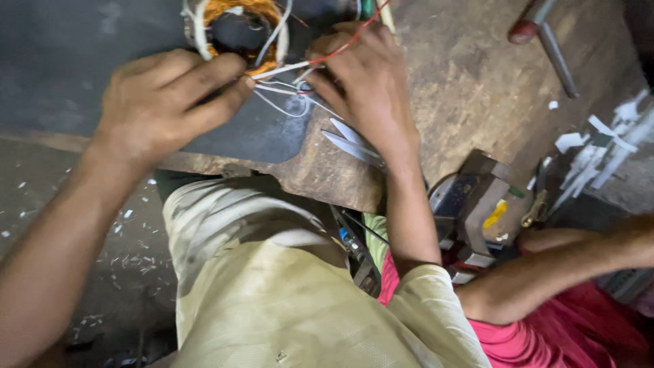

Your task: The person winds white insulated wire around a copper-wound cylindrical coil core, repeatedly wrapping and adjusting the wire by hand. The person uses scissors to cut the wire and continues winding additional lengths onto the coil.

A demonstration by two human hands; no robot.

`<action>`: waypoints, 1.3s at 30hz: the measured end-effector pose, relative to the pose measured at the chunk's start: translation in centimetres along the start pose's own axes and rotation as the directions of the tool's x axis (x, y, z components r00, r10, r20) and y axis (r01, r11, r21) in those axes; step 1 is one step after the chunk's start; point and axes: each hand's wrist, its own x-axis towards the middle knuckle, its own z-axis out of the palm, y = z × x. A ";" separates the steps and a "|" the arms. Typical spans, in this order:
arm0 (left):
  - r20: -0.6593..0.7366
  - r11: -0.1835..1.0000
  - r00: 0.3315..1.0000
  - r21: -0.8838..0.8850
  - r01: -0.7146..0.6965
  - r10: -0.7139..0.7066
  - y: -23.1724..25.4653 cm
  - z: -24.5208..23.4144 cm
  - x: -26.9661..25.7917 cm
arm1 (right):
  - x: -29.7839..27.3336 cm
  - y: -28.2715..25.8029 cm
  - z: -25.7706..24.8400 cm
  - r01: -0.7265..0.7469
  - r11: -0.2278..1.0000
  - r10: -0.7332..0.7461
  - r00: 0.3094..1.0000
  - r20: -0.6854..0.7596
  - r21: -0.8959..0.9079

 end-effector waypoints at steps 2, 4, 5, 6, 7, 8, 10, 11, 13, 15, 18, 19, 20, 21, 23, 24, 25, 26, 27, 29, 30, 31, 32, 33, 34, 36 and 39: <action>-0.006 0.999 1.000 -0.036 0.006 -0.006 0.1 0.2 0.0 | -0.2 -0.2 -0.2 0.037 0.999 -0.037 0.999 0.031 -0.025; -0.011 0.999 1.000 -0.042 0.010 -0.010 0.0 0.2 -0.2 | -0.2 -0.5 -0.6 0.043 0.999 -0.043 0.998 0.055 -0.013; -0.013 0.999 1.000 -0.035 0.008 -0.008 0.0 0.2 -0.3 | -0.2 -0.7 -0.8 0.030 1.000 -0.030 0.997 0.067 0.009; -0.014 1.000 1.000 -0.029 0.006 -0.007 0.0 0.3 -0.5 | -0.2 -1.0 -1.0 0.016 0.999 -0.018 0.997 0.080 0.030; -0.015 1.000 1.000 -0.023 0.006 -0.006 0.0 0.3 -0.6 | -0.2 -1.1 -1.3 0.033 0.998 -0.037 0.996 0.079 0.059; -0.024 1.000 1.000 -0.018 0.001 -0.002 -0.1 0.3 -0.7 | -0.2 -1.2 -1.6 0.049 0.995 -0.056 0.995 0.078 0.088; -0.046 1.000 0.999 -0.008 -0.010 0.010 -0.2 0.5 -0.7 | 0.0 -1.5 -1.6 0.044 0.991 -0.054 0.996 0.071 0.125; -0.042 1.000 0.999 -0.004 -0.013 0.013 -0.2 0.5 -0.7 | 0.2 -1.5 -1.6 0.021 0.991 -0.031 0.997 0.069 0.132; -0.039 1.000 0.999 -0.001 -0.019 0.018 -0.2 0.5 -0.7 | 0.4 -1.6 -1.5 -0.022 0.992 0.015 0.998 0.063 0.121; -0.041 1.000 0.999 -0.003 -0.012 0.012 -0.2 0.6 -0.7 | 0.8 -1.6 -1.0 -0.061 0.995 0.057 0.997 0.053 0.083; -0.030 1.000 1.000 -0.006 -0.005 0.005 -0.2 0.6 -0.7 | 1.1 -1.6 -1.0 -0.025 0.994 0.017 0.997 0.074 0.102; -0.016 1.000 1.000 -0.007 -0.006 0.006 -0.2 0.4 -0.8 | 1.1 -1.6 -0.9 -0.022 0.995 0.014 0.997 0.079 0.098; -0.010 1.000 1.000 -0.008 0.000 0.000 -0.1 0.4 -0.8 | 1.1 -1.7 -1.0 -0.019 0.995 0.011 0.996 0.083 0.093; -0.004 1.000 1.000 -0.007 0.004 -0.004 -0.1 0.4 -0.9 | 1.1 -1.6 -1.1 -0.014 0.996 0.006 0.996 0.085 0.088; 0.009 1.000 1.000 -0.011 0.010 -0.010 -0.1 0.5 -1.0 | 0.9 -1.8 -1.3 0.014 0.996 -0.021 0.997 0.074 0.091; 0.016 1.000 1.000 -0.016 0.012 -0.011 -0.1 0.6 -1.1 | 0.7 -1.8 -1.5 0.029 0.995 -0.035 0.997 0.068 0.092; 0.022 1.000 1.000 -0.022 0.013 -0.012 -0.2 0.6 -1.2 | 0.4 -1.9 -1.8 0.021 0.995 -0.025 0.999 0.044 0.099; 0.019 1.000 1.000 -0.022 0.013 -0.012 -0.3 0.7 -1.3 | 0.0 -2.1 -2.0 0.013 0.994 -0.015 1.000 0.019 0.107; 0.015 1.000 1.000 -0.023 0.014 -0.013 -0.2 0.9 -1.5 | -0.4 -2.1 -2.1 0.005 0.994 -0.005 1.000 -0.003 0.113; 0.030 0.999 0.999 -0.032 0.020 -0.019 -0.3 1.2 -1.8 | -1.1 -2.3 -2.4 0.010 0.992 -0.001 0.997 -0.077 0.122; 0.048 0.999 0.999 -0.039 0.025 -0.023 -0.3 1.3 -2.0 | -1.3 -2.1 -2.3 0.012 0.992 0.002 0.994 -0.113 0.125; 0.067 0.998 0.997 -0.047 0.031 -0.028 -0.3 1.3 -2.1 | -1.3 -2.0 -2.2 0.022 0.990 0.002 0.986 -0.164 0.139; 0.059 0.999 0.998 -0.040 0.024 -0.022 -0.4 1.5 -2.2 | -1.3 -1.7 -2.0 0.032 0.988 0.002 0.977 -0.215 0.153; 0.052 0.999 0.999 -0.035 0.017 -0.015 -0.5 1.6 -2.3 | -1.2 -1.4 -1.9 0.041 0.985 0.005 0.965 -0.264 0.167; 0.045 0.999 0.999 -0.031 0.011 -0.009 -0.5 1.6 -2.3 | -1.0 -1.1 -1.8 0.052 0.982 0.002 0.957 -0.290 0.181; 0.026 0.999 1.000 -0.039 0.013 -0.012 -0.4 1.6 -2.6 | -0.8 -0.5 -1.9 0.073 0.976 0.001 0.942 -0.337 0.206; 0.043 0.998 0.999 -0.057 0.032 -0.029 -0.4 1.8 -2.6 | -0.2 0.0 -2.3 0.073 0.944 0.042 0.941 -0.336 0.322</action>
